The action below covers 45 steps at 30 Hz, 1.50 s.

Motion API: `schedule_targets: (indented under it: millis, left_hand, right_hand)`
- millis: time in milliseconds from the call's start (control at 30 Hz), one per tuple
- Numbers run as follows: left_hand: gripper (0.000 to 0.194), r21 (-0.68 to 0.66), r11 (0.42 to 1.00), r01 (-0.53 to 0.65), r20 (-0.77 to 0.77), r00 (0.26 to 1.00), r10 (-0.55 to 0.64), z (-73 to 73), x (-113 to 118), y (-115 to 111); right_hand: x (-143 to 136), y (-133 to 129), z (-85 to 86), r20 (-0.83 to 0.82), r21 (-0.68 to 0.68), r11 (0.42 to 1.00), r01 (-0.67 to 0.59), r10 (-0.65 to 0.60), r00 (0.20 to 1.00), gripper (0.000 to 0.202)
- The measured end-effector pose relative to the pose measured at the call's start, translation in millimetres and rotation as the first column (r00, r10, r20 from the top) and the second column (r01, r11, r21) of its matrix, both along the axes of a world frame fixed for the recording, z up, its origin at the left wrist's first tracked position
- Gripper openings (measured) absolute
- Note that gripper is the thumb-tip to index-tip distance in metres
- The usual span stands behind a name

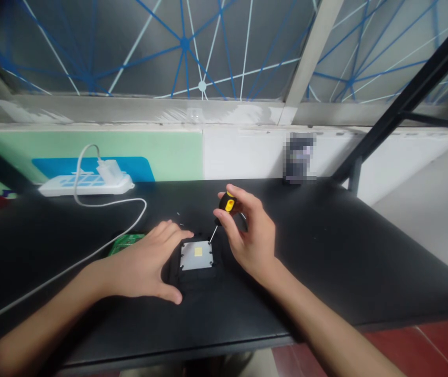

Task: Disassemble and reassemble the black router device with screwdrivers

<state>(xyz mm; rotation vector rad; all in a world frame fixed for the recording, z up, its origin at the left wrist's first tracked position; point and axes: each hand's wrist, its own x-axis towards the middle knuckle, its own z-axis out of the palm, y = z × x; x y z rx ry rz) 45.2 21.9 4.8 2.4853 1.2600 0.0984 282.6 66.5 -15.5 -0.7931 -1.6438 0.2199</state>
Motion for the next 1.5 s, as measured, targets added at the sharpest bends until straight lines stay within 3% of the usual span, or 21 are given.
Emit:
schedule_targets:
  millis: [967,1233,1500]
  left_hand:
    - [0.106,-0.005,1.0,0.0,0.021,1.0,0.0,-1.6,-0.8,0.2]
    - [0.11,-0.008,1.0,-0.002,-0.026,1.0,0.002,1.3,0.6,-0.6]
    - [0.109,-0.004,1.0,0.009,-0.029,1.0,-0.009,-1.6,0.0,0.3]
  right_hand:
    - [-1.9,-3.1,2.2,0.028,-0.008,1.0,-0.004,0.004,1.0,0.046]
    - [-4.4,-3.7,9.8,0.05,-0.09,0.983,-0.158,0.163,0.985,0.04]
    - [-8.2,8.6,14.6,0.068,-0.022,0.949,-0.315,0.316,0.946,0.04]
